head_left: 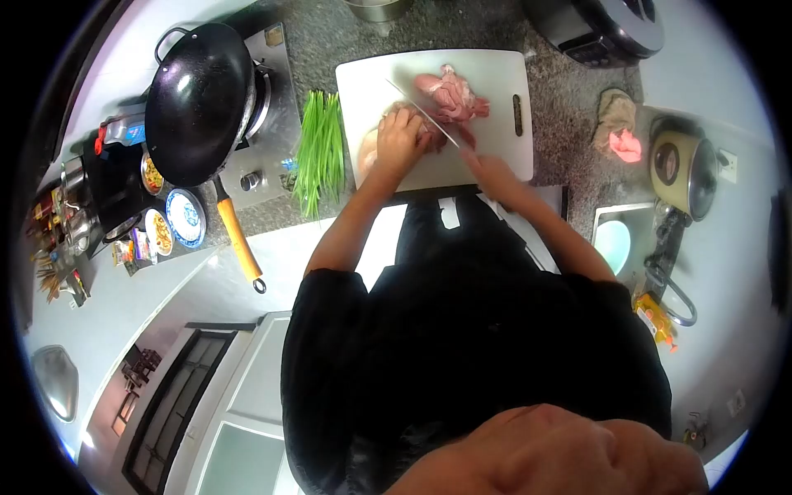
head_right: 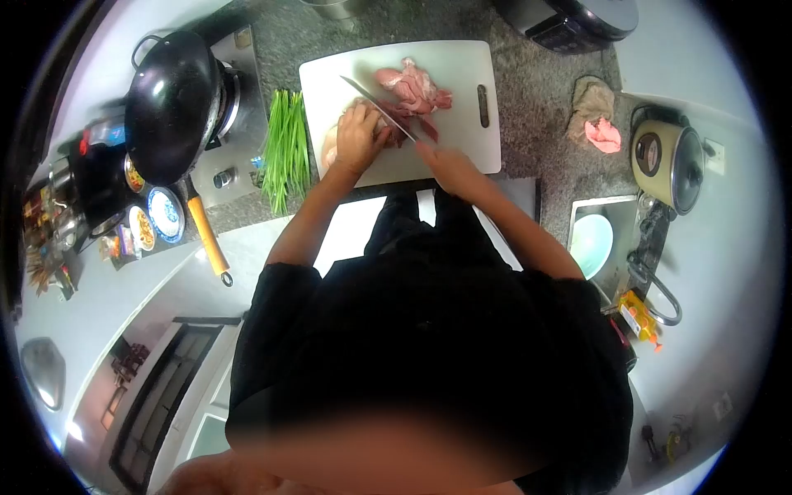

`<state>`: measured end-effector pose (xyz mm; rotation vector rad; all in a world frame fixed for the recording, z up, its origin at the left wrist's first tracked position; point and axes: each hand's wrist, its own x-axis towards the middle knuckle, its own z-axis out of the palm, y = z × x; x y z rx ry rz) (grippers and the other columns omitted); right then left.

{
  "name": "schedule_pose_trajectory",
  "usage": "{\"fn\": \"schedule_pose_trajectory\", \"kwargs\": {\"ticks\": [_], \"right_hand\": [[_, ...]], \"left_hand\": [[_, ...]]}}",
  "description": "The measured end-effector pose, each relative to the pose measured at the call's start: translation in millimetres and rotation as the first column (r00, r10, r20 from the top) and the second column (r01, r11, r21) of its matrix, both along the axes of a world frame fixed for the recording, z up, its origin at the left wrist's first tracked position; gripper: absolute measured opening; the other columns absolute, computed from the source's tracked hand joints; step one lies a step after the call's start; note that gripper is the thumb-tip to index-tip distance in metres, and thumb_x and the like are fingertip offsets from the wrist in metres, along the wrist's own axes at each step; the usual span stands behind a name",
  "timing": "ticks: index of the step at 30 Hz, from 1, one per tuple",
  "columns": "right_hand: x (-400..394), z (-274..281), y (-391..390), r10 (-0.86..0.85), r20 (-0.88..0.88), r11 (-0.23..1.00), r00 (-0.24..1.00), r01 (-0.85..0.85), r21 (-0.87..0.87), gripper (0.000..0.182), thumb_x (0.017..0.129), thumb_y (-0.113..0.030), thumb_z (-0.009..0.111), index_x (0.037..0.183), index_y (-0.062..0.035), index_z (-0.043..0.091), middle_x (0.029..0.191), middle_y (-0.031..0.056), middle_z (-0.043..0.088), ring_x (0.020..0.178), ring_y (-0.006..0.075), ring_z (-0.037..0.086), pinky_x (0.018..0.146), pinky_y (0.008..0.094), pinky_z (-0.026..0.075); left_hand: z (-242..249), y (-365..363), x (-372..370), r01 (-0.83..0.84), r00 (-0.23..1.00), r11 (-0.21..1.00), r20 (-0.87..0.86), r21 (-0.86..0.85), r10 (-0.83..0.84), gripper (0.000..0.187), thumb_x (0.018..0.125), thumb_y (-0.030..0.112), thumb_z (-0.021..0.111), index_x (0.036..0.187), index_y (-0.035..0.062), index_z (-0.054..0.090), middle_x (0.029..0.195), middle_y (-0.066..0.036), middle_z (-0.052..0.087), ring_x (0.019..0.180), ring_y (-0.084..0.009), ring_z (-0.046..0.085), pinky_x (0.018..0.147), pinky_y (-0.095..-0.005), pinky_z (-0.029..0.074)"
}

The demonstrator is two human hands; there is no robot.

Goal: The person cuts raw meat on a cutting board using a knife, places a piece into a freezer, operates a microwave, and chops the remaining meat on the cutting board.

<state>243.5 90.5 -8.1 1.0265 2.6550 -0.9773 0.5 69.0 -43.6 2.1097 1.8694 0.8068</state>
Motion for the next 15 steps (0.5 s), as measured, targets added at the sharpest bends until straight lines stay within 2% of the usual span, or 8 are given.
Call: {"fn": "schedule_pose_trajectory", "kwargs": {"ticks": [1,4,5,7,9,10,12,15], "right_hand": [[-21,-4,14,0.004,0.038,0.998,0.999,-0.002,-0.058,0.031,0.103,-0.021,0.038,0.123,-0.0012,0.051,0.085,0.025,0.064,0.071,0.0428,0.063,0.066,0.0496,0.05],[-79,15,39,0.017,-0.291,0.991,0.957,0.023,0.135,0.031,0.104,-0.021,0.036,0.12,-0.0012,0.054,0.085,0.0246,0.065,0.071,0.0414,0.063,0.063,0.0488,0.051],[-92,19,45,-0.14,-0.127,0.987,0.982,0.128,-0.099,0.034,0.103,-0.027,0.038,0.115,-0.0004,0.055,0.079,0.0226,0.064,0.066,0.0381,0.063,0.058,0.047,0.05],[-94,28,53,-0.26,0.05,0.919,0.964,0.264,-0.292,0.038,0.102,-0.033,0.041,0.111,0.0004,0.057,0.073,0.0206,0.063,0.06,0.0349,0.062,0.053,0.0452,0.049],[-80,35,55,-0.56,0.219,0.574,0.799,0.565,-0.593,0.055,0.097,-0.052,0.045,0.102,0.0006,0.058,0.064,0.0143,0.057,0.049,0.0276,0.057,0.044,0.0416,0.044],[-65,32,53,-0.561,0.213,0.576,0.8,0.562,-0.593,0.055,0.097,-0.052,0.045,0.102,0.0006,0.058,0.064,0.0143,0.057,0.049,0.0276,0.057,0.044,0.0416,0.044],[-29,21,44,-0.645,0.233,0.39,0.728,0.576,-0.719,0.066,0.089,-0.065,0.048,0.092,-0.0002,0.06,0.061,0.0097,0.053,0.042,0.022,0.05,0.039,0.039,0.039],[-3,30,17,-0.671,0.235,0.47,0.703,0.648,-0.6,0.066,0.094,-0.061,0.044,0.081,0.0021,0.06,0.059,0.0138,0.054,0.048,0.0261,0.054,0.046,0.0415,0.043]], "left_hand": [[-3,0,2,-0.014,1.0,0.999,-0.006,0.031,0.014,0.034,0.072,0.018,0.075,0.102,0.0056,0.064,0.109,-0.015,0.058,0.1,-0.0355,0.055,0.082,-0.0451,0.043],[-12,-5,4,-0.045,0.999,0.998,-0.004,0.045,0.045,0.036,0.071,0.018,0.075,0.103,0.0062,0.064,0.11,-0.014,0.058,0.106,-0.0373,0.054,0.086,-0.0469,0.042],[-14,-6,6,-0.067,0.998,0.997,0.013,0.031,0.067,0.038,0.07,0.018,0.074,0.105,0.0072,0.064,0.111,-0.014,0.058,0.112,-0.0385,0.054,0.089,-0.0486,0.042],[-9,-5,3,-0.048,0.999,0.999,0.01,0.023,0.048,0.039,0.07,0.018,0.075,0.106,0.0068,0.064,0.113,-0.015,0.058,0.112,-0.038,0.054,0.089,-0.0482,0.042],[-4,-8,-3,-0.043,0.999,0.999,0.005,0.006,0.043,0.04,0.071,0.019,0.076,0.107,0.0064,0.064,0.115,-0.015,0.058,0.112,-0.0375,0.054,0.09,-0.0478,0.042],[-3,-11,-5,-0.04,0.998,0.999,0.041,0.006,0.039,0.042,0.071,0.02,0.077,0.109,0.0065,0.063,0.117,-0.015,0.057,0.112,-0.0365,0.054,0.09,-0.0469,0.043],[6,-15,-10,-0.041,0.996,0.999,0.076,0.008,0.04,0.044,0.072,0.021,0.078,0.111,0.0066,0.063,0.118,-0.015,0.057,0.112,-0.0355,0.054,0.09,-0.046,0.043],[28,-16,-15,0.098,0.994,0.994,0.049,-0.045,-0.095,0.053,0.074,0.026,0.079,0.119,0.0066,0.06,0.118,-0.016,0.057,0.108,-0.0359,0.055,0.09,-0.0461,0.044]]}}
